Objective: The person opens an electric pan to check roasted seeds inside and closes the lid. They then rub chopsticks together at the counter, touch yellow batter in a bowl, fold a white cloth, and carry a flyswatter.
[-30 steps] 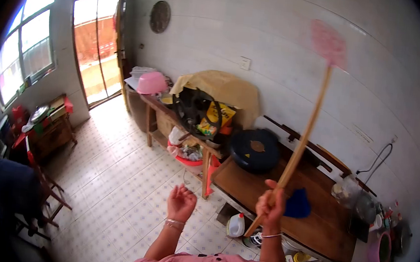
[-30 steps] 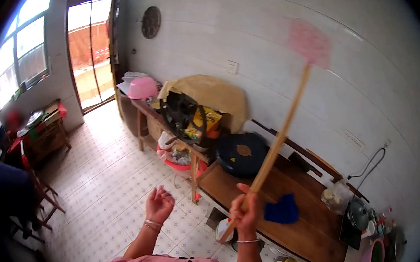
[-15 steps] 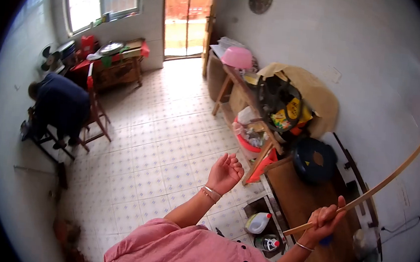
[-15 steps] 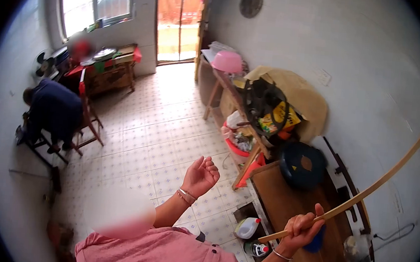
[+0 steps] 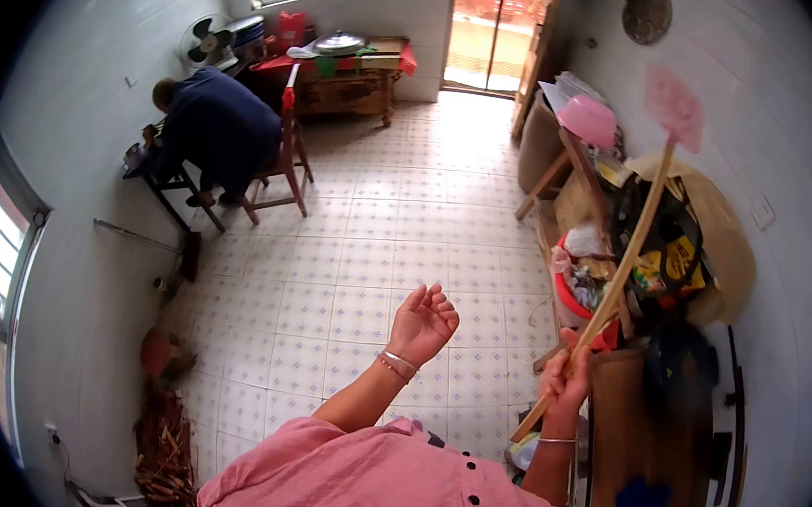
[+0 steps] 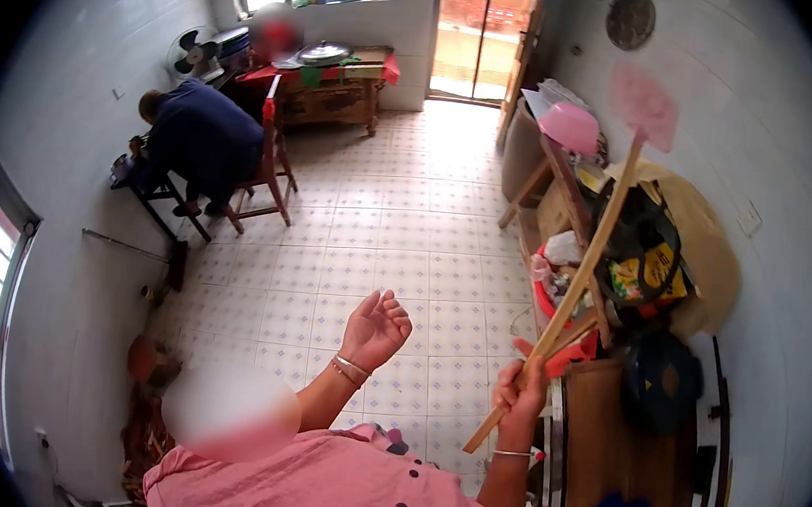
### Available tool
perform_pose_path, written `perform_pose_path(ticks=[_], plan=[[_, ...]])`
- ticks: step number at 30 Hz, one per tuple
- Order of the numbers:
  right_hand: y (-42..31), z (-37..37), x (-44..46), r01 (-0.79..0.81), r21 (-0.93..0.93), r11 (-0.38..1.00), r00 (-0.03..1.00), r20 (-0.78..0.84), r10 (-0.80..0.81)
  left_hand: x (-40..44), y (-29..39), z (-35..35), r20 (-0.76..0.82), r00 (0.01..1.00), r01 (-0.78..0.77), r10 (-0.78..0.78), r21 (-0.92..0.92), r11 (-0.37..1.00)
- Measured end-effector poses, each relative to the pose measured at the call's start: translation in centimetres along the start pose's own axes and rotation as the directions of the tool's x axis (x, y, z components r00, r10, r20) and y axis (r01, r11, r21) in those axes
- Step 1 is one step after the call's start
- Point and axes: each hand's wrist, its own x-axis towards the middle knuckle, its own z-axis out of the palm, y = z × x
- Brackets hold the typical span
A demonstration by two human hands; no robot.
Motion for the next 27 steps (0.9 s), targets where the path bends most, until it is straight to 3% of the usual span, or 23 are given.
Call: perform_pose_path(ticks=[2,5,7,12,17,20,27], plan=[[2.6,2.6,1.4,-0.047,-0.093,0.995,0.998,-0.035,0.044,-0.3,1.7,0.2,-0.035,0.998,-0.056,0.055,-0.003,0.998],[6.4,3.6,3.0,-0.139,-0.066,0.988,0.988,0.051,0.143,-0.3,4.3,0.2,-0.023,0.995,-0.099,0.099,-0.009,0.995],[8.6,4.8,3.1,-0.199,-0.067,0.978,0.979,0.019,0.201,-0.1,5.9,-0.1,-0.018,0.992,-0.127,0.127,-0.01,0.992],[12.3,5.9,2.5,-0.379,-0.164,0.911,0.906,0.135,0.401,1.7,8.5,0.2,-0.031,0.984,-0.177,0.177,-0.008,0.984],[12.7,7.2,5.4,-0.421,-0.163,0.892,0.882,0.156,0.445,5.8,10.4,0.1,-0.072,0.975,-0.211,0.209,-0.017,0.977],[13.2,7.7,8.7,-0.385,-0.276,0.881,0.907,0.063,0.416,9.5,11.7,0.4,-0.096,0.968,-0.234,0.232,-0.013,0.972],[13.6,7.0,26.6,-0.328,-0.419,0.847,0.918,0.071,0.39,21.1,16.8,2.5,-0.123,0.939,-0.326,0.321,-0.023,0.945]])
